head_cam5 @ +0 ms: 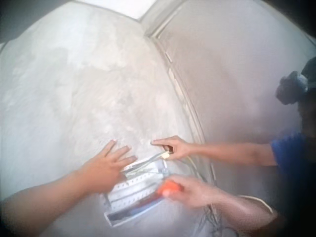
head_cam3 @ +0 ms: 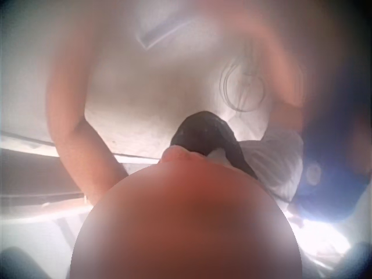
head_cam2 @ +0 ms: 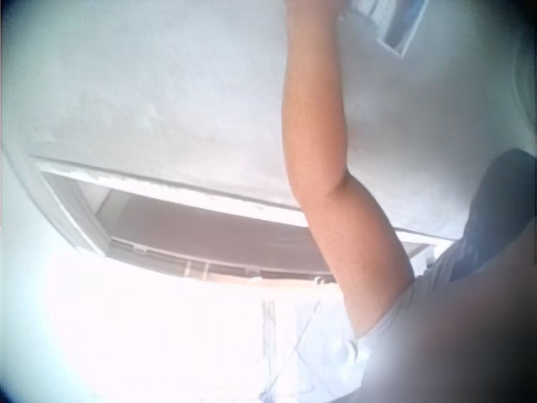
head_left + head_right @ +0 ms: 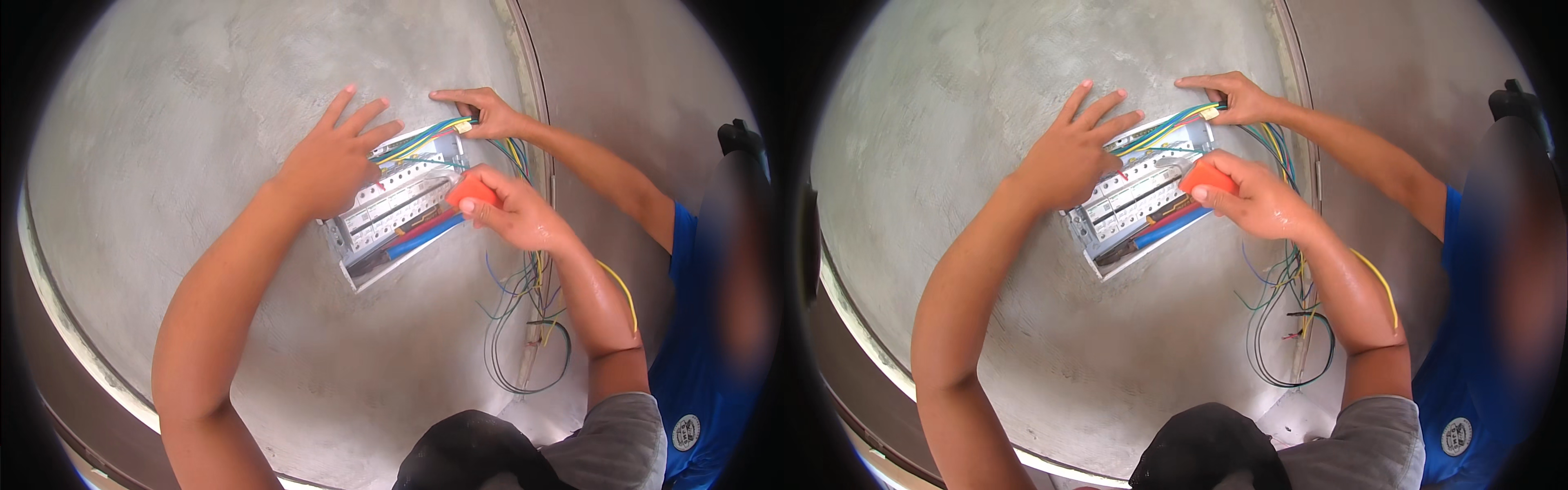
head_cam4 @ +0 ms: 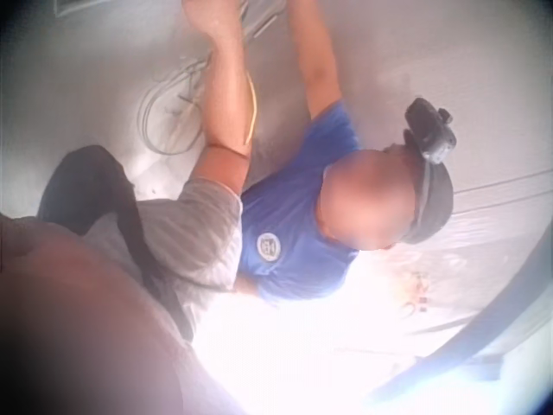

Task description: The person connects multiple colored wires to a wall-mounted electrical distribution box. They use a screwdriver to tighten terminal screws and pliers to strip and position wires, working alongside another person who assists with wire handling.

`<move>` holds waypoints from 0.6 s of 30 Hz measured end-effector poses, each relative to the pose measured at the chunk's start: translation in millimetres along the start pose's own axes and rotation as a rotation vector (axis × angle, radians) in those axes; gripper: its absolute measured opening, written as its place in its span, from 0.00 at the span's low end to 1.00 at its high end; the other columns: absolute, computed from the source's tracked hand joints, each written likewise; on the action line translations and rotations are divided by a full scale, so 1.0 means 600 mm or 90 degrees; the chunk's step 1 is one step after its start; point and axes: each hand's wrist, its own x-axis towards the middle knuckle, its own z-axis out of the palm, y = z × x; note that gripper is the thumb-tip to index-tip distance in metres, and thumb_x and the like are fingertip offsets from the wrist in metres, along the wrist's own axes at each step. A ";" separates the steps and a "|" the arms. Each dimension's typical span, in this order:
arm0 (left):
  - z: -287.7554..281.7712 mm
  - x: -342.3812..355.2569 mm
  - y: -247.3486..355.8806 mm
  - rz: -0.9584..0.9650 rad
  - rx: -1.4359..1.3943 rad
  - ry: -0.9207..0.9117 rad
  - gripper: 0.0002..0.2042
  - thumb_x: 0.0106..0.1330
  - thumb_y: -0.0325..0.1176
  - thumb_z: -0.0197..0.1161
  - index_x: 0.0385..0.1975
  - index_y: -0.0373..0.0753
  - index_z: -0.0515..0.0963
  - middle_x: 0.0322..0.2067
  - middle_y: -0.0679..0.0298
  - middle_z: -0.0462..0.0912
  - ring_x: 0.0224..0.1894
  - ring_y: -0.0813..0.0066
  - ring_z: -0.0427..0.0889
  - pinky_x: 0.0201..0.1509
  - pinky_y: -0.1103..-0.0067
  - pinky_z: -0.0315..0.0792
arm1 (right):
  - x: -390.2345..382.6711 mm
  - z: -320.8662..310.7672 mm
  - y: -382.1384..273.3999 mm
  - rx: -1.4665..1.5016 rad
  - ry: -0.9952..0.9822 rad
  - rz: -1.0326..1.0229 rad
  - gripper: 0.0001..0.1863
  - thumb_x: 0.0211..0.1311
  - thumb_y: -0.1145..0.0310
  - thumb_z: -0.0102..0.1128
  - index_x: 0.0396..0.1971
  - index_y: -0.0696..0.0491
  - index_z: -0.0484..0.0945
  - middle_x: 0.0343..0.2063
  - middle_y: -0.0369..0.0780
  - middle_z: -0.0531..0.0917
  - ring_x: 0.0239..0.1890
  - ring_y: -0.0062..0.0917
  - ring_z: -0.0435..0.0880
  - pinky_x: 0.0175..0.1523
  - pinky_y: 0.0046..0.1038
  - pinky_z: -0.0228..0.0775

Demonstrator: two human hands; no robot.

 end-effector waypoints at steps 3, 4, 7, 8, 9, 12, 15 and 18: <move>0.023 0.003 -0.002 -0.021 -0.002 -0.063 0.05 0.73 0.42 0.78 0.39 0.56 1.00 0.84 0.72 0.77 0.93 0.64 0.56 0.99 0.47 0.40 | 0.028 -0.007 0.015 0.076 0.015 0.030 0.23 0.88 0.55 0.71 0.71 0.51 0.82 0.44 0.35 0.90 0.37 0.16 0.86 0.45 0.25 0.82; 0.028 0.004 -0.002 -0.027 0.010 -0.064 0.05 0.72 0.42 0.79 0.40 0.57 1.00 0.83 0.72 0.78 0.93 0.64 0.57 0.99 0.48 0.42 | 0.033 0.004 0.020 0.092 0.030 0.028 0.25 0.88 0.55 0.71 0.74 0.51 0.81 0.44 0.35 0.90 0.36 0.17 0.86 0.44 0.25 0.82; 0.031 0.005 -0.004 -0.050 0.000 -0.045 0.06 0.70 0.44 0.80 0.41 0.57 1.00 0.81 0.73 0.79 0.92 0.64 0.59 0.99 0.48 0.45 | 0.046 0.052 0.033 0.144 0.059 0.041 0.31 0.89 0.56 0.70 0.83 0.48 0.77 0.44 0.36 0.90 0.34 0.17 0.86 0.42 0.26 0.84; 0.030 0.006 -0.004 -0.066 -0.020 -0.043 0.07 0.69 0.45 0.80 0.41 0.57 1.00 0.81 0.74 0.79 0.92 0.64 0.59 0.99 0.49 0.45 | 0.049 0.071 0.035 0.165 0.066 0.051 0.33 0.89 0.56 0.69 0.86 0.47 0.75 0.44 0.36 0.90 0.33 0.17 0.86 0.40 0.26 0.84; 0.029 0.006 -0.004 -0.064 -0.013 -0.033 0.06 0.70 0.45 0.80 0.40 0.57 1.00 0.80 0.74 0.80 0.92 0.64 0.59 0.99 0.49 0.46 | 0.052 0.091 0.035 0.204 0.079 0.067 0.33 0.90 0.56 0.68 0.87 0.46 0.73 0.44 0.36 0.90 0.33 0.17 0.86 0.40 0.27 0.84; 0.027 0.007 0.000 -0.078 -0.025 -0.023 0.06 0.71 0.44 0.80 0.40 0.55 1.00 0.78 0.73 0.81 0.91 0.65 0.61 0.98 0.50 0.48 | 0.057 0.153 0.026 0.337 0.118 0.148 0.33 0.93 0.59 0.64 0.90 0.46 0.69 0.45 0.39 0.90 0.31 0.19 0.88 0.36 0.28 0.86; 0.030 0.008 0.003 -0.078 -0.032 -0.007 0.06 0.73 0.42 0.79 0.40 0.52 1.00 0.77 0.73 0.81 0.90 0.65 0.62 0.98 0.51 0.49 | 0.055 0.205 0.015 0.447 0.152 0.157 0.31 0.94 0.60 0.61 0.88 0.49 0.69 0.45 0.39 0.91 0.32 0.21 0.91 0.38 0.29 0.87; 0.036 0.009 0.001 -0.078 -0.024 0.005 0.07 0.75 0.41 0.77 0.41 0.50 0.99 0.77 0.73 0.81 0.90 0.65 0.62 0.98 0.51 0.49 | 0.062 0.224 0.015 0.432 0.223 0.155 0.26 0.93 0.62 0.60 0.81 0.55 0.70 0.51 0.44 0.92 0.35 0.24 0.95 0.38 0.30 0.88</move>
